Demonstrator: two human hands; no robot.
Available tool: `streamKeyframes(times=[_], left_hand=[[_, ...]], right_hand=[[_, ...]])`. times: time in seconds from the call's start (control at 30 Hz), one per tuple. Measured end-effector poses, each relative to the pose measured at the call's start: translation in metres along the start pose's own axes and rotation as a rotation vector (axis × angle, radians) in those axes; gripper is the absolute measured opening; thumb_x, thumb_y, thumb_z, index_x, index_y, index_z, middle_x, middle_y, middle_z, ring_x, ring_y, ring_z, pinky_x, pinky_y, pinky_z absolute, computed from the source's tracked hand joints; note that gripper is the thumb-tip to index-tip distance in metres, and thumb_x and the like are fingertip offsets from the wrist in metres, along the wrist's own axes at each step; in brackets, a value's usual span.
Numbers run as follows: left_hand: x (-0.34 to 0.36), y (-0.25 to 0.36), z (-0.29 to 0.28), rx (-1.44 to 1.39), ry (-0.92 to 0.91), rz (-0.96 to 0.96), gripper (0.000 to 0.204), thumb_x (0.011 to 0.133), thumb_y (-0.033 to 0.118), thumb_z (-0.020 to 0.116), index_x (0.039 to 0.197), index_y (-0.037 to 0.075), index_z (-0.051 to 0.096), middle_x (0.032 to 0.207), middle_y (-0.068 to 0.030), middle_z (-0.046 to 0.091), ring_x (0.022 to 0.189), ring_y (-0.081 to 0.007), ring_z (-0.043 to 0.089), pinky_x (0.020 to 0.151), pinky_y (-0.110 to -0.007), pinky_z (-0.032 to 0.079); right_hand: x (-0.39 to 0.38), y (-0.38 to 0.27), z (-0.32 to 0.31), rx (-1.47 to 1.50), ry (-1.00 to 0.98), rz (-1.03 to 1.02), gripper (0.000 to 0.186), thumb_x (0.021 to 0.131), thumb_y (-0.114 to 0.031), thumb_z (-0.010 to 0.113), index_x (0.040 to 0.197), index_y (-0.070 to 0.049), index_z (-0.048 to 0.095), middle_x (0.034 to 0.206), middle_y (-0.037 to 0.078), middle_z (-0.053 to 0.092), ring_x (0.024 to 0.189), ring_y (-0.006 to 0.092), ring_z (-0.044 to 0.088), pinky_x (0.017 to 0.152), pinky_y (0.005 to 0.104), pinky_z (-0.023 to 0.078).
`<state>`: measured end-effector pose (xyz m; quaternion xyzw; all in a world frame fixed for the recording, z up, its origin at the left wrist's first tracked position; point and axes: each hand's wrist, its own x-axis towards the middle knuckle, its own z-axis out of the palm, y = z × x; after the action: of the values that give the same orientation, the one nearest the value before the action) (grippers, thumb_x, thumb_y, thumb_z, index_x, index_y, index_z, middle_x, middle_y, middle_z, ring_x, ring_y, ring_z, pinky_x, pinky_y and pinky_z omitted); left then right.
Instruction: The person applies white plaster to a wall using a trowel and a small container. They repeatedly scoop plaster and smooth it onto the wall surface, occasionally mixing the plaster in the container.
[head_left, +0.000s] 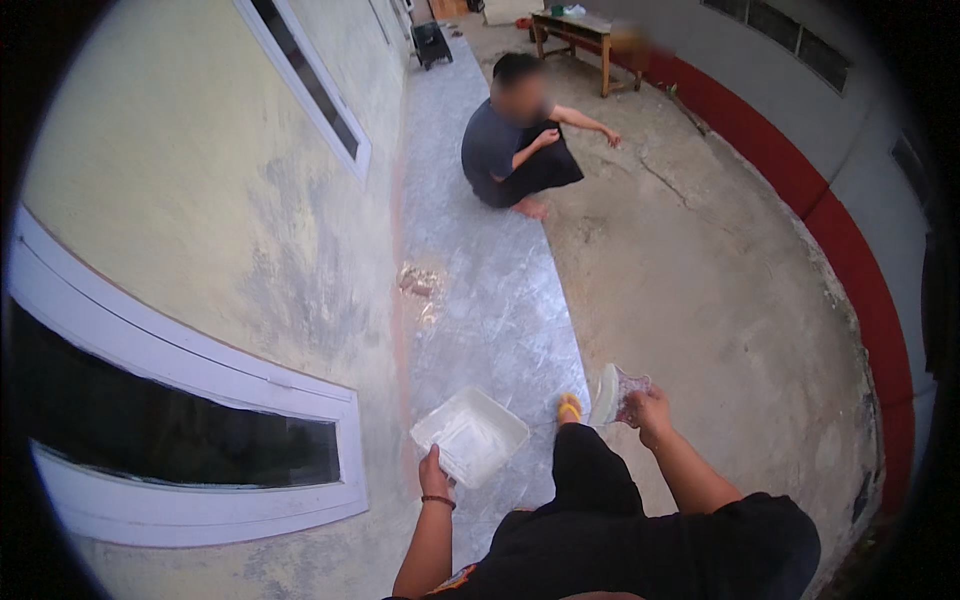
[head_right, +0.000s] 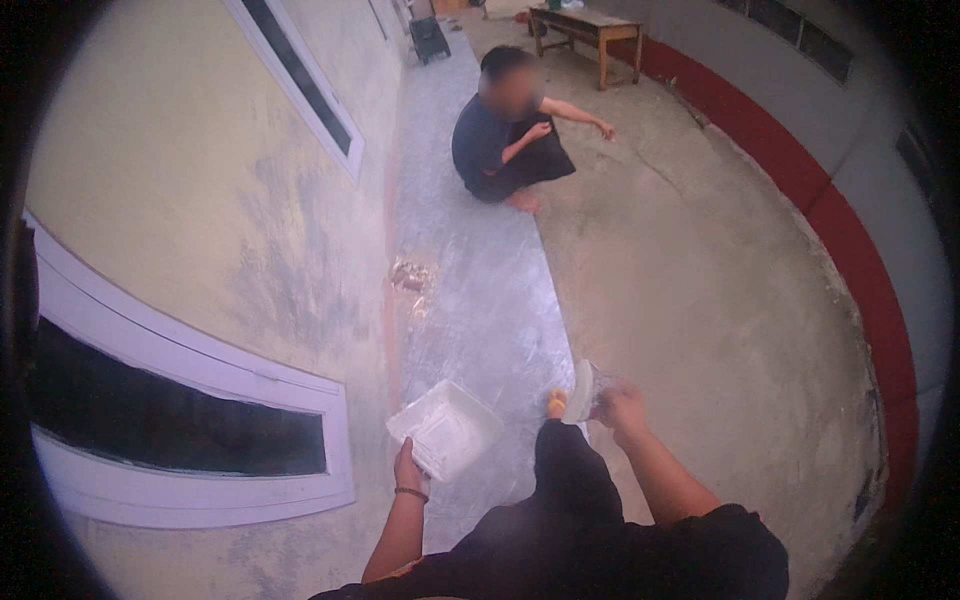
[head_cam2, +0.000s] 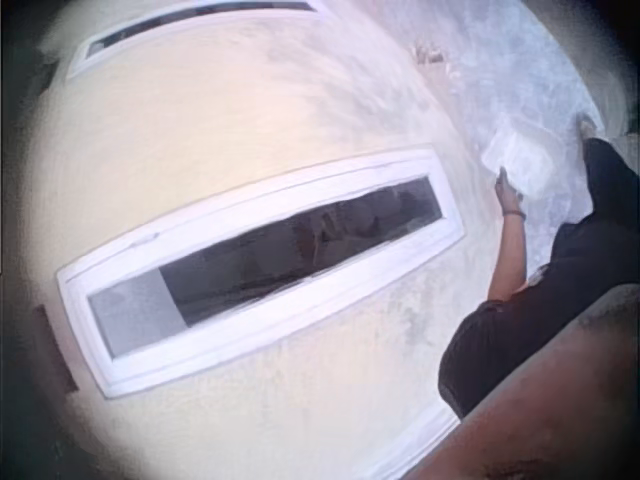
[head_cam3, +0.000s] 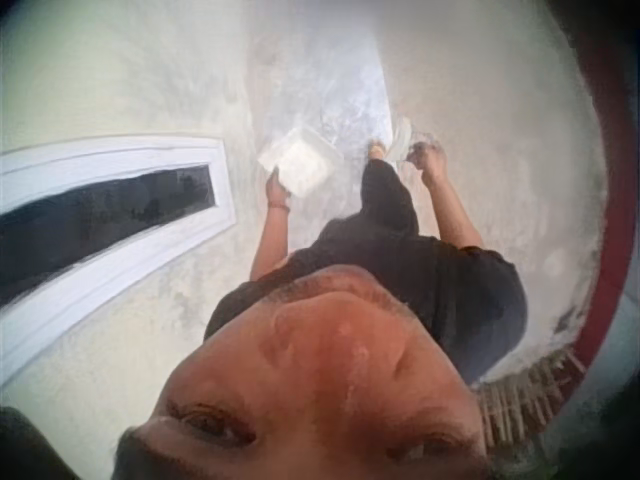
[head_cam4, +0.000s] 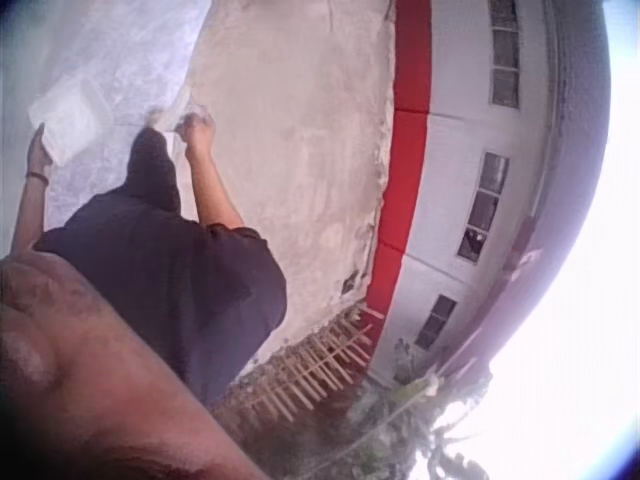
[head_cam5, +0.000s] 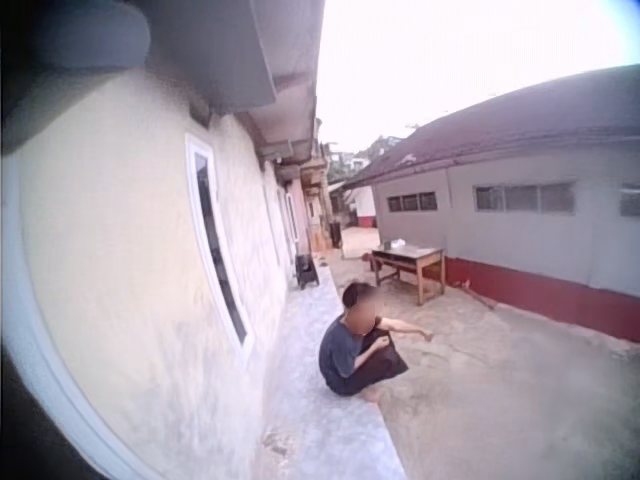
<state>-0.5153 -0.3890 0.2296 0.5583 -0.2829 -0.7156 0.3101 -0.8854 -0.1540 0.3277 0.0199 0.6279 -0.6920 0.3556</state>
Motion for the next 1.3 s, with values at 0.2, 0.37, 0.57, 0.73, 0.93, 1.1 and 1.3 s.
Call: streamKeyframes(times=[0.2,0.37,0.57,0.73,0.93,1.1,1.3], left_hand=[[-0.053,-0.034,0.091,-0.159,-0.095,-0.011,0.055,0.101,0.05,0.057,0.131,0.003,0.058,0.121,-0.0103,0.069,0.108,-0.0262,0.068,0.09,-0.042,0.056],[-0.008,-0.085,0.257,-0.181,-0.196,-0.03,0.058,0.101,0.05,0.056,0.133,0.002,0.058,0.121,-0.0104,0.069,0.108,-0.0239,0.068,0.089,-0.038,0.056],[0.034,-0.135,0.534,0.064,-0.314,-0.1,0.052,0.099,0.049,0.059,0.123,0.003,0.065,0.11,-0.0072,0.072,0.095,-0.0204,0.07,0.077,-0.035,0.055],[0.029,-0.121,0.689,0.129,-0.444,-0.07,0.049,0.098,0.045,0.063,0.118,0.0,0.066,0.107,-0.0092,0.071,0.094,-0.0193,0.07,0.077,-0.034,0.055],[0.105,-0.136,0.845,0.195,-0.6,-0.06,0.048,0.091,0.036,0.075,0.116,-0.004,0.065,0.105,-0.012,0.071,0.093,-0.0206,0.07,0.08,-0.034,0.056],[0.169,-0.132,1.027,0.417,-0.595,0.027,0.056,0.089,0.036,0.079,0.117,-0.008,0.061,0.107,-0.0151,0.071,0.094,-0.0192,0.068,0.083,-0.034,0.054],[0.221,-0.099,1.207,0.515,-0.837,0.075,0.077,0.088,0.039,0.08,0.133,-0.014,0.046,0.121,-0.0195,0.066,0.106,-0.0213,0.066,0.093,-0.032,0.052]], right_hand=[[0.025,-0.034,-0.136,0.015,0.326,-0.018,0.01,0.081,-0.002,0.056,0.089,-0.005,0.061,0.076,0.004,0.06,0.063,0.0157,0.058,0.052,0.0326,0.045],[0.101,-0.057,-0.28,0.005,0.37,-0.031,0.013,0.085,-0.002,0.053,0.094,-0.004,0.062,0.086,0.004,0.063,0.073,0.0175,0.063,0.058,0.0324,0.049],[0.205,-0.154,-0.417,0.257,0.628,-0.174,0.02,0.089,-0.009,0.054,0.106,-0.003,0.062,0.097,0.005,0.065,0.086,0.0205,0.067,0.073,0.0357,0.057],[0.276,-0.243,-0.429,0.273,0.633,-0.304,0.017,0.091,-0.011,0.055,0.104,-0.005,0.063,0.097,0.004,0.065,0.083,0.0183,0.065,0.074,0.0339,0.054],[0.423,-0.313,-0.378,0.085,0.387,-0.402,0.013,0.093,-0.008,0.058,0.101,-0.002,0.066,0.09,0.004,0.066,0.077,0.0154,0.062,0.07,0.0323,0.053],[0.563,-0.384,-0.356,-0.104,0.391,-0.389,0.01,0.093,-0.003,0.059,0.099,0.001,0.065,0.089,0.005,0.066,0.073,0.0147,0.062,0.063,0.0309,0.054],[0.717,-0.486,-0.373,-0.509,0.414,-0.477,0.007,0.09,-0.002,0.063,0.093,0.004,0.064,0.079,0.003,0.063,0.07,0.0137,0.06,0.065,0.0302,0.051]])
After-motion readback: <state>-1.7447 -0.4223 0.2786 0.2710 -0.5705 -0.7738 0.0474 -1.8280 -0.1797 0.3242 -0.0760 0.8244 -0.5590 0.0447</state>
